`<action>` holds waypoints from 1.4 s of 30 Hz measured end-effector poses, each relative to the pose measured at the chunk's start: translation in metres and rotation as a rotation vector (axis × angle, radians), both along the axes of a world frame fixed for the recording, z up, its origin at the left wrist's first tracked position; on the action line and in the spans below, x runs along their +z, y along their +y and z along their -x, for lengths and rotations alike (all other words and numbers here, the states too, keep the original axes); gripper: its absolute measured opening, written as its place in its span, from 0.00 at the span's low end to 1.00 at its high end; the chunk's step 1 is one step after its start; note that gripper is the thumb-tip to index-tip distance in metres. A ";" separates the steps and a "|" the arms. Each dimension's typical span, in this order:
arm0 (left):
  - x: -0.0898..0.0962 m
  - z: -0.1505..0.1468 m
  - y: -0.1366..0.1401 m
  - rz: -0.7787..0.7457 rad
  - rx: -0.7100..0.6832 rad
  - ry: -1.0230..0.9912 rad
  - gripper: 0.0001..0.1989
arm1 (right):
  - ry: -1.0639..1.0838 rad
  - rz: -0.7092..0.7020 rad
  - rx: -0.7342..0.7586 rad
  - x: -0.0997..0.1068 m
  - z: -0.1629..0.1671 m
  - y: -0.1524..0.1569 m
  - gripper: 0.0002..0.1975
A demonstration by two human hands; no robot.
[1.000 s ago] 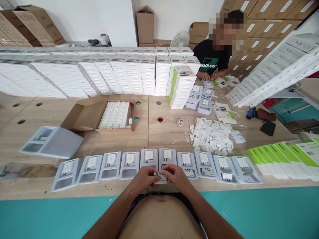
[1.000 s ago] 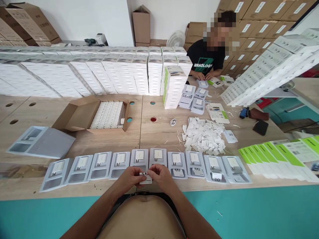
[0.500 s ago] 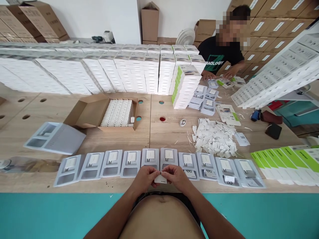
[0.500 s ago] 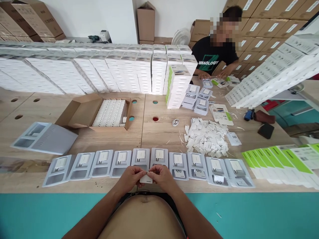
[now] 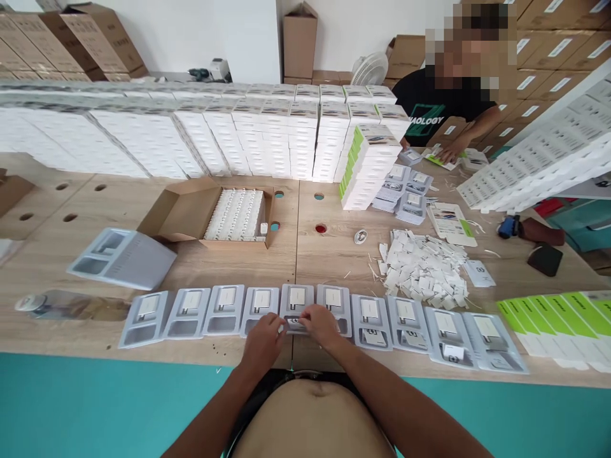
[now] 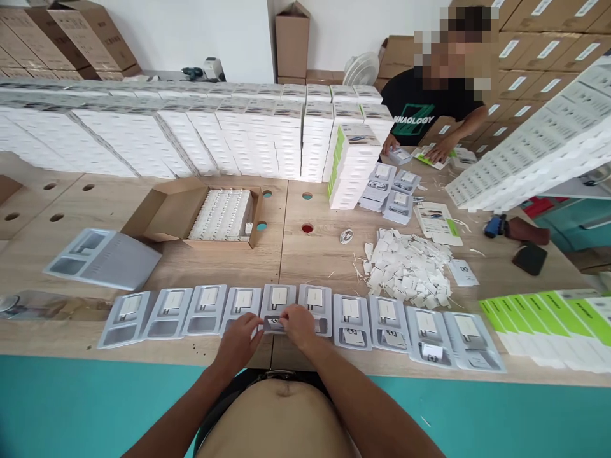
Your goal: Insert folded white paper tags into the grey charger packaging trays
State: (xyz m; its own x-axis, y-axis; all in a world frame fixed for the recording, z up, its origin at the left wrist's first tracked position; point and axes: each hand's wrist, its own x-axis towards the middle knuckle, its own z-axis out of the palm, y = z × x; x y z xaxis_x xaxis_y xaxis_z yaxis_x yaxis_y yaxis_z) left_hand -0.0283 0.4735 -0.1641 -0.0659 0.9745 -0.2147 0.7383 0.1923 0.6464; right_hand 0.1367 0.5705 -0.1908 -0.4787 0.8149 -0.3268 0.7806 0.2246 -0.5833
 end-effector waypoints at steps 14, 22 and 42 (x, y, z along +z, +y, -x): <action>-0.040 -0.022 -0.002 -0.009 -0.336 0.336 0.25 | -0.140 -0.303 0.069 0.037 -0.073 0.004 0.10; -0.037 -0.028 0.005 0.012 -0.331 0.406 0.23 | -0.229 -0.230 0.285 0.017 -0.092 -0.012 0.11; -0.026 -0.031 0.006 0.064 -0.322 0.384 0.28 | -0.381 -0.481 0.261 -0.002 -0.079 0.009 0.03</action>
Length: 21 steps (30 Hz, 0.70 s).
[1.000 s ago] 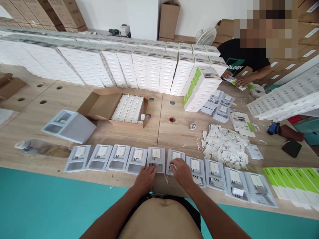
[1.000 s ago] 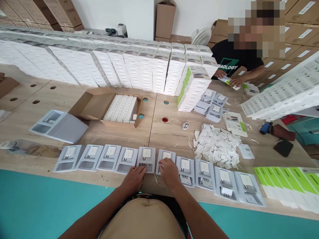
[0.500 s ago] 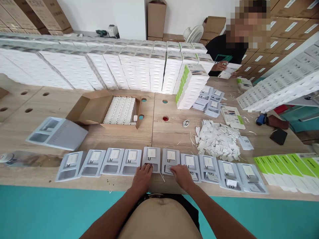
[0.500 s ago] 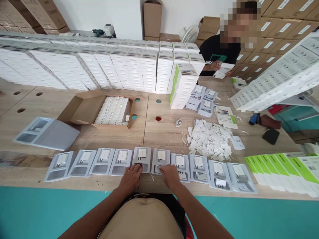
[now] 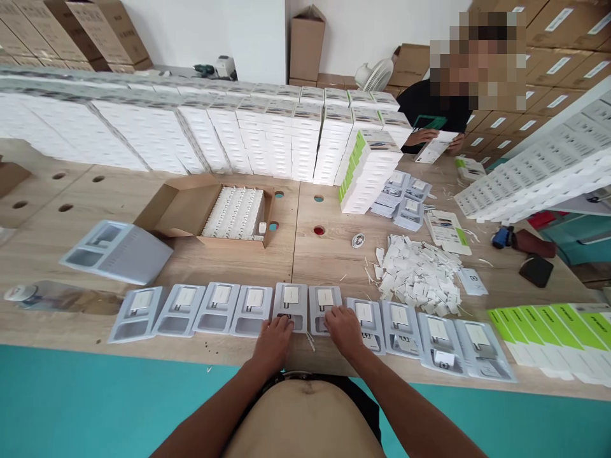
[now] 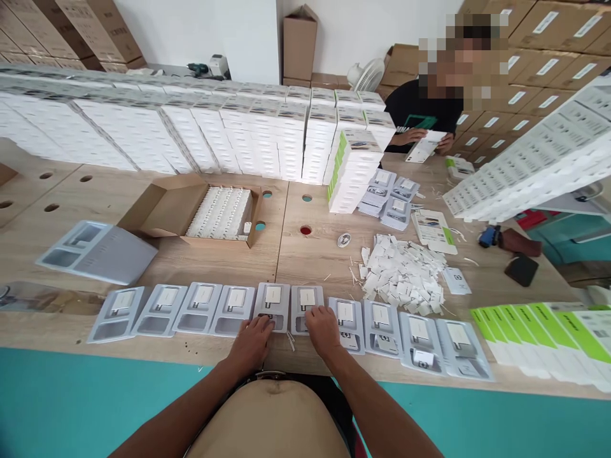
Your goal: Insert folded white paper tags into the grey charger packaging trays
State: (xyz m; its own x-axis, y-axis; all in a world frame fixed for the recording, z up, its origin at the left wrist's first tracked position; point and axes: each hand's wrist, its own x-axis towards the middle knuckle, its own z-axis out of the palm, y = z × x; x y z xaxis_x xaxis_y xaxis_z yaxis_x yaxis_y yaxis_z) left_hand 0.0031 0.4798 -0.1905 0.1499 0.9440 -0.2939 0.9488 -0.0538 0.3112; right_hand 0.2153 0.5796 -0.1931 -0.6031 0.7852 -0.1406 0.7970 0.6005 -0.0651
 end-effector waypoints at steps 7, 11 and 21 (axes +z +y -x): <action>-0.002 -0.003 0.002 0.011 0.012 -0.026 0.25 | 0.070 -0.003 0.120 -0.003 -0.009 -0.022 0.09; 0.000 -0.004 0.003 0.012 0.010 -0.053 0.23 | 0.079 0.040 0.091 -0.001 -0.008 -0.025 0.07; 0.009 0.005 0.001 -0.059 0.059 -0.148 0.20 | 0.175 0.078 0.082 -0.003 -0.016 -0.026 0.15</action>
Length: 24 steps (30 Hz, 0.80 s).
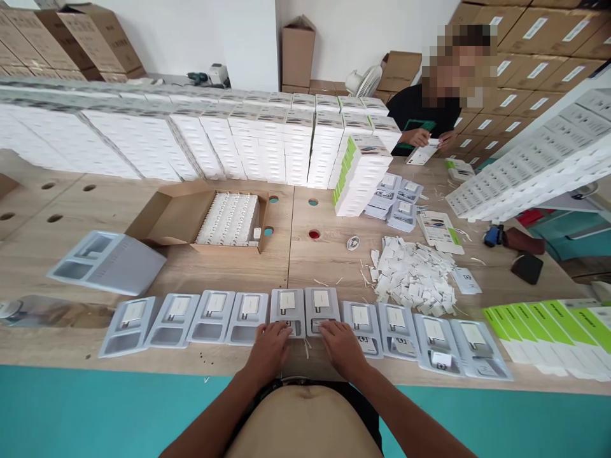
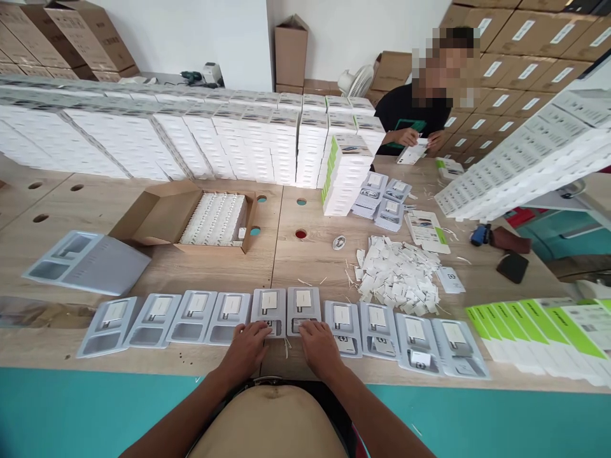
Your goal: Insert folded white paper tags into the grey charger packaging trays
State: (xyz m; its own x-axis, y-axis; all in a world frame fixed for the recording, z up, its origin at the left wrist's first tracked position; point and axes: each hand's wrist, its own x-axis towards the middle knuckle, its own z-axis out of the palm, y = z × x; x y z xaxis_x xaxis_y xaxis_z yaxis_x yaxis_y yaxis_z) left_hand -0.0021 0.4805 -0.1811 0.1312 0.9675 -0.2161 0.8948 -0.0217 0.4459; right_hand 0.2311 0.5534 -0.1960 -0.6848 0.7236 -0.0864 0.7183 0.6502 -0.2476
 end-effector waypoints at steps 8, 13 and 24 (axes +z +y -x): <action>-0.003 -0.004 0.006 0.062 -0.079 0.077 0.18 | -0.092 0.020 -0.020 -0.001 0.014 0.003 0.15; -0.005 -0.004 0.005 0.030 -0.093 0.089 0.14 | -0.057 0.062 -0.019 0.006 0.019 0.007 0.13; -0.016 -0.005 0.000 -0.062 -0.040 0.113 0.09 | 0.077 0.089 -0.026 -0.013 0.006 -0.006 0.20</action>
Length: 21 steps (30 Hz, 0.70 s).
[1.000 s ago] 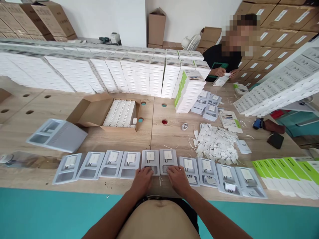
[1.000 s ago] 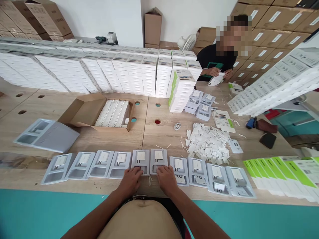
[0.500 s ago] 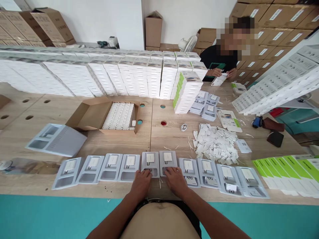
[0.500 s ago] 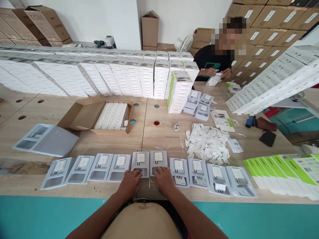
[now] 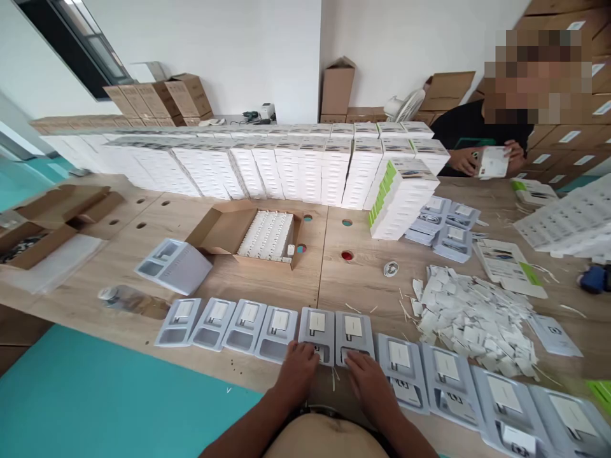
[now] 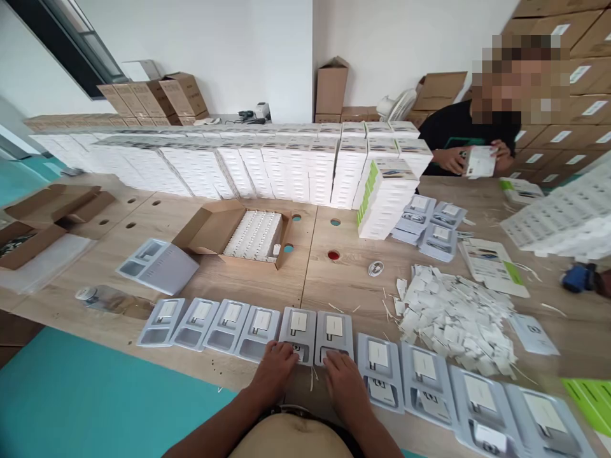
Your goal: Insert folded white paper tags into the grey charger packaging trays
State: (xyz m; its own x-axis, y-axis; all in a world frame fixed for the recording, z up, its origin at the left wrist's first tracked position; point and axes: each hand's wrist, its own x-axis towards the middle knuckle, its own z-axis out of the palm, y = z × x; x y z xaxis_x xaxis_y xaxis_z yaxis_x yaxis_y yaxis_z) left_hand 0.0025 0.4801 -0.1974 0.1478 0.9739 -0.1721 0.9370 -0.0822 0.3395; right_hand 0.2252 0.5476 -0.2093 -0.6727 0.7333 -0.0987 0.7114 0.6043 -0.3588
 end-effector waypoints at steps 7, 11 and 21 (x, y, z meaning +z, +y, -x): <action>-0.003 0.000 0.002 -0.001 -0.031 -0.022 0.10 | -0.115 -0.070 -0.042 0.002 0.008 -0.003 0.16; 0.000 -0.002 0.000 -0.014 -0.031 -0.033 0.10 | -0.095 -0.079 -0.074 0.008 0.010 -0.004 0.18; 0.021 0.000 -0.003 -0.194 0.033 -0.139 0.18 | 0.131 -0.203 -0.158 0.012 0.005 -0.008 0.14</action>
